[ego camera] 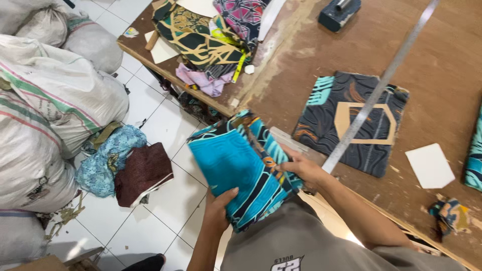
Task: The person irons patterned fabric pieces on a wooden table using a steam iron, then cuts the fabric with scissors. The person folds and stacks the finished pieces on the table.
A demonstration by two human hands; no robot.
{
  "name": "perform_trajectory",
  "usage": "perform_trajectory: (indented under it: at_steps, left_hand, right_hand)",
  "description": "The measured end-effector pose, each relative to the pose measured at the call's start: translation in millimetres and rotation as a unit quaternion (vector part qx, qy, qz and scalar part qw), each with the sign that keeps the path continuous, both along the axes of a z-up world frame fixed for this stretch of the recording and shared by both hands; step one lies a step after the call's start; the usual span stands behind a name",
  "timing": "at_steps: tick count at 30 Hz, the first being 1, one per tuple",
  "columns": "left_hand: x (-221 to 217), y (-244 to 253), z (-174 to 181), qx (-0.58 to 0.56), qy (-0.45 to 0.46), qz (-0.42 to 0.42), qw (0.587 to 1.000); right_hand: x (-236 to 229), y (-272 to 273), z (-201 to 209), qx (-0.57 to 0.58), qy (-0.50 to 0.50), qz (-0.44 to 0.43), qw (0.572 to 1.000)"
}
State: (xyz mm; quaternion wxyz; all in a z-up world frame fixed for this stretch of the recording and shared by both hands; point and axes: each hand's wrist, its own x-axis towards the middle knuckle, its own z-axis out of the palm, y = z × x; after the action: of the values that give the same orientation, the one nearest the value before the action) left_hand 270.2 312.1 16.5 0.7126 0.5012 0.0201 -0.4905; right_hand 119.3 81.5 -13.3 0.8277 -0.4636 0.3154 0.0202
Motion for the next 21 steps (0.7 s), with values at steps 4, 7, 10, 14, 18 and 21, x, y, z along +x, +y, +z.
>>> perform_trajectory:
  at_steps: [4, 7, 10, 14, 18, 21]
  left_hand:
    - [37, 27, 1, 0.023, -0.020, 0.075, 0.997]
    - [66, 33, -3, -0.008, -0.030, 0.103, 0.994]
    - [97, 35, -5, 0.010, -0.058, 0.122, 0.991]
    - [150, 19, 5, 0.012, -0.075, 0.145, 0.987]
    - [201, -3, 18, 0.009, -0.082, 0.164, 0.983]
    - [237, -15, 23, 0.007, -0.091, 0.180, 0.979]
  right_hand:
    - [60, 10, -17, 0.047, -0.010, 0.056, 0.997]
    - [110, 7, -34, 0.092, -0.018, 0.092, 0.991]
    - [159, 1, -54, 0.121, -0.040, 0.116, 0.985]
    - [237, -23, -83, 0.190, -0.092, 0.137, 0.968]
    - [320, -55, -110, 0.153, -0.084, 0.131, 0.976]
    - [391, -80, -118, -0.228, -0.064, 0.149, 0.960]
